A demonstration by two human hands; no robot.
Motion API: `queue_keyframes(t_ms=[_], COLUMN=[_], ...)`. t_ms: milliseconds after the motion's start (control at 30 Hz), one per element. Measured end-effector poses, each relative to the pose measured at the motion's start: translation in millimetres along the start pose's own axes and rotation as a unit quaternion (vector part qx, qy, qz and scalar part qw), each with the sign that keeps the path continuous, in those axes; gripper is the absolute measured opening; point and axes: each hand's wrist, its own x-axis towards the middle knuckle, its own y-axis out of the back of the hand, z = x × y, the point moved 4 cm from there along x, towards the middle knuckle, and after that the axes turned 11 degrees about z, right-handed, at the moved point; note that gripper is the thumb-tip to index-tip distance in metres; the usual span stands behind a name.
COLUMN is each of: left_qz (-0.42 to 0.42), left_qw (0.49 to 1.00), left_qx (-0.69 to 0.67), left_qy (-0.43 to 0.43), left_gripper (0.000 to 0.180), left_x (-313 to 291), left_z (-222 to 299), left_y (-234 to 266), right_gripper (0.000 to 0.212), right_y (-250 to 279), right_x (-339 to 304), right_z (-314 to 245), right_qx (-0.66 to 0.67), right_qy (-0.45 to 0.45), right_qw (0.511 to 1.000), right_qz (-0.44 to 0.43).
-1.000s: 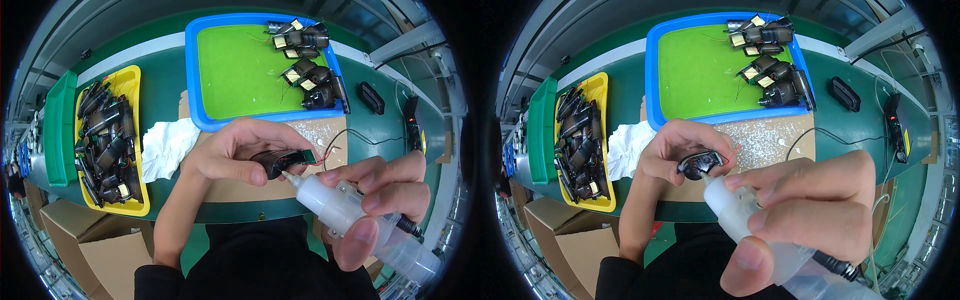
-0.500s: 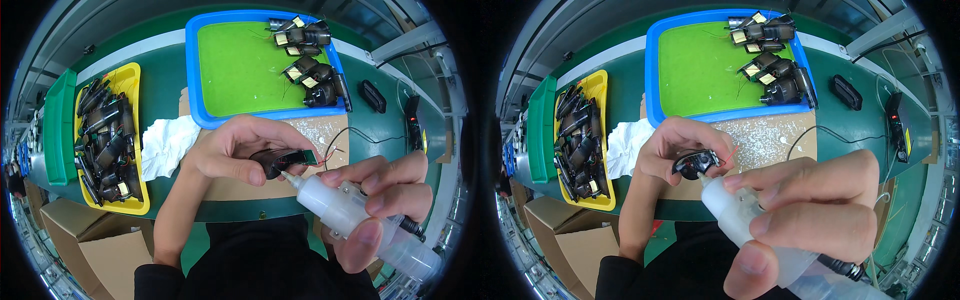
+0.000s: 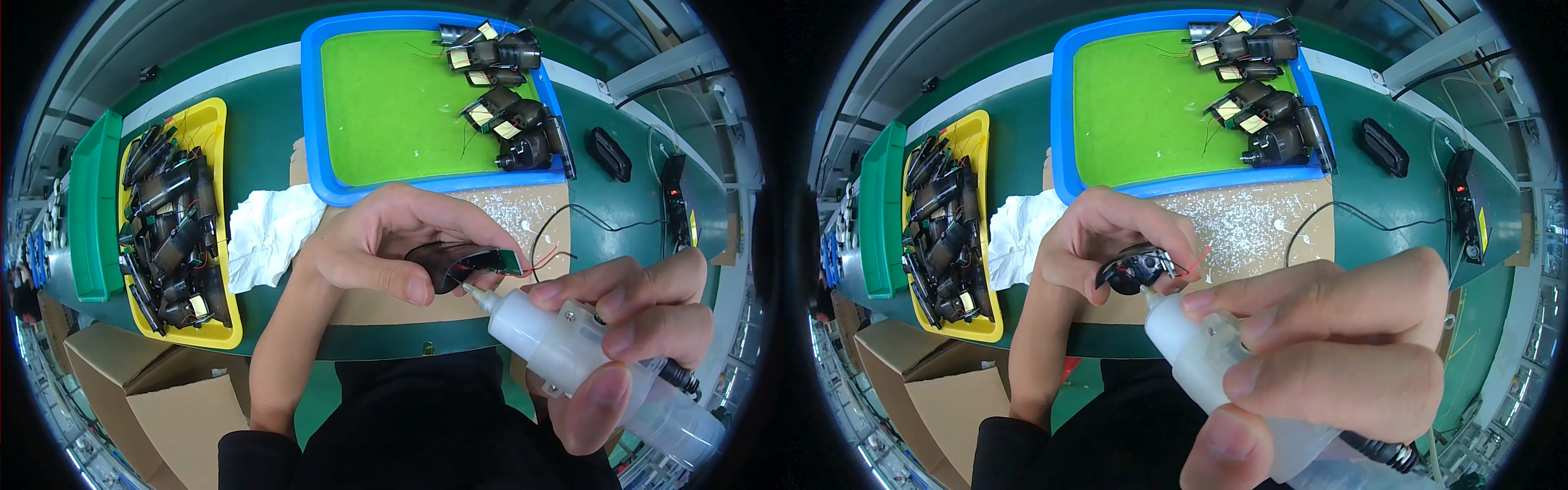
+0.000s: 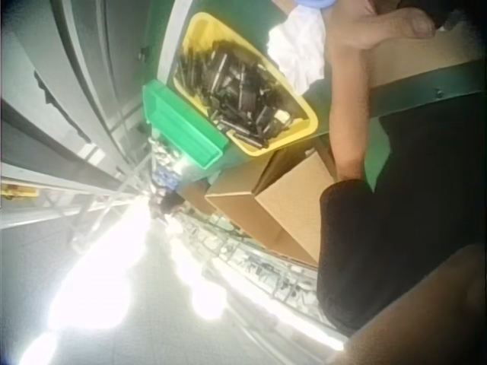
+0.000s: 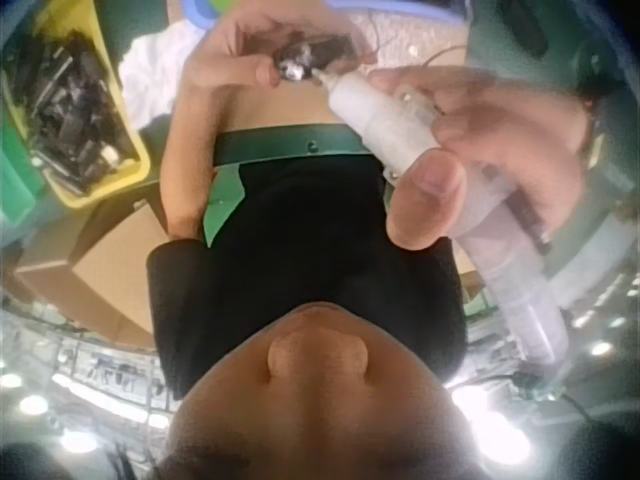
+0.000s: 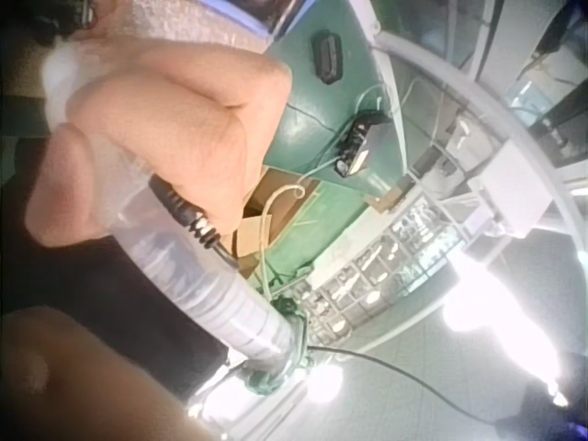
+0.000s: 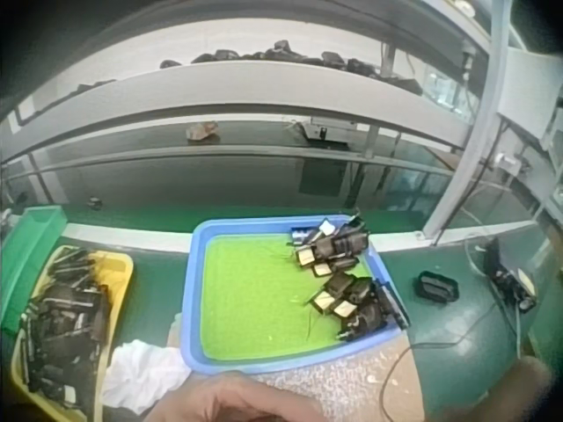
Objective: The person repeatedly picks up small black cylindrical electronic components from a yellow tray and applies a clear liquid from a syringe into the open end of each component. After application, the person places the component into a blue tray. The process is repeated for multiple units throughout the clip.
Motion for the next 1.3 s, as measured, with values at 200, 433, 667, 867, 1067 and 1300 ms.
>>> queue_keyframes(t_ms=[200,433,667,867,1067,1300], left_qz=[0.013,0.014,0.009,0.003,0.007,0.19], left_qw=[1.0,1.0,1.0,1.0,1.0,0.801], left_qx=[-0.007,-0.02,-0.014,-0.015,0.004,0.531], left_qy=[0.013,0.018,0.025,0.012,-0.019,-0.2], left_gripper=[0.067,0.066,0.066,0.066,0.065,0.045], left_x=[0.0,-0.3,-0.2,0.0,-0.1,-21.9], left_z=[0.1,1.4,2.1,-0.6,7.9,71.3], left_y=[-3.1,-4.6,-3.7,-0.1,0.0,3.2], right_gripper=[0.027,0.028,0.028,0.029,0.033,0.024], right_y=[0.7,0.1,-0.7,-0.1,6.7,11.8], right_x=[-0.7,-1.1,-0.9,-3.7,-16.5,-48.9], right_z=[-1.8,3.1,-3.0,4.1,1.6,59.0], right_qx=[0.008,0.031,0.008,0.036,0.196,0.043], right_qy=[-0.019,-0.01,-0.025,0.006,0.0,-0.043], right_qw=[1.0,0.999,0.999,0.999,0.971,0.995], right_qz=[0.01,0.02,0.019,0.031,0.137,0.078])
